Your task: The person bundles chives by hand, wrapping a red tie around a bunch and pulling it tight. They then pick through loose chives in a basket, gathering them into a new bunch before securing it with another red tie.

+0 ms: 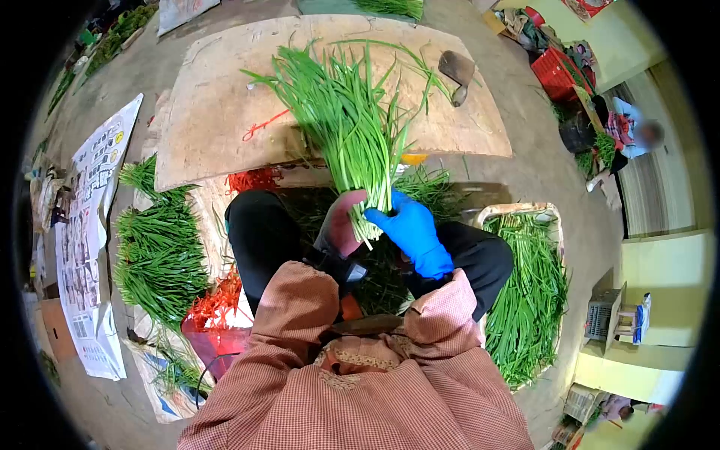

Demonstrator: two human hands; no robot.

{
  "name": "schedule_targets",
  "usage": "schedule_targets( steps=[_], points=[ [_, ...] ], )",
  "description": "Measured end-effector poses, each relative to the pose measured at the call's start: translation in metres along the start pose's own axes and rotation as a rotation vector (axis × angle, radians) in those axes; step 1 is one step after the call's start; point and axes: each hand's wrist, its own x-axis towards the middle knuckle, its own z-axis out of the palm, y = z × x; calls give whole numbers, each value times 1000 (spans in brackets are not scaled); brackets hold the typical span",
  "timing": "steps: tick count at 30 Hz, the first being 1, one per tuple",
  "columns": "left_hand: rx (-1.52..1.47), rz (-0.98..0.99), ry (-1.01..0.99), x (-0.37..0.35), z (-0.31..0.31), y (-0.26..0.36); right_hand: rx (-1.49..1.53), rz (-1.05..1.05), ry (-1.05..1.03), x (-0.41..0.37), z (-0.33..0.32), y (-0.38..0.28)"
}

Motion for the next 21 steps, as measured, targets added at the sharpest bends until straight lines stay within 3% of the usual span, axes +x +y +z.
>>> schedule_targets(
  steps=[1, 4, 7, 8, 10, 11, 15, 21],
  points=[
    [-125, 35, -142, -2, -2, -1, 136, 12, -21, 0, 0, 7],
    [-130, 86, -36, -2, -1, -6, 362, 173, 23, -2, -7, 9],
    [-251, 10, -45, -8, 18, 3, 496, 151, 22, -5, -16, 11],
    [-283, 1, 18, -8, 26, 5, 497, 155, 25, -6, -18, 10],
    [-233, 20, -205, -6, 12, 5, 509, 218, -79, -8, -22, 9],
    [-189, 36, -149, -7, 16, 5, 378, 154, 4, -6, -15, 9],
    [-159, 78, -65, -8, 29, 3, 497, 278, -109, -10, -7, 9],
    [-92, -67, -89, -7, 23, 5, 481, 302, -174, -16, -7, 3]
  ],
)
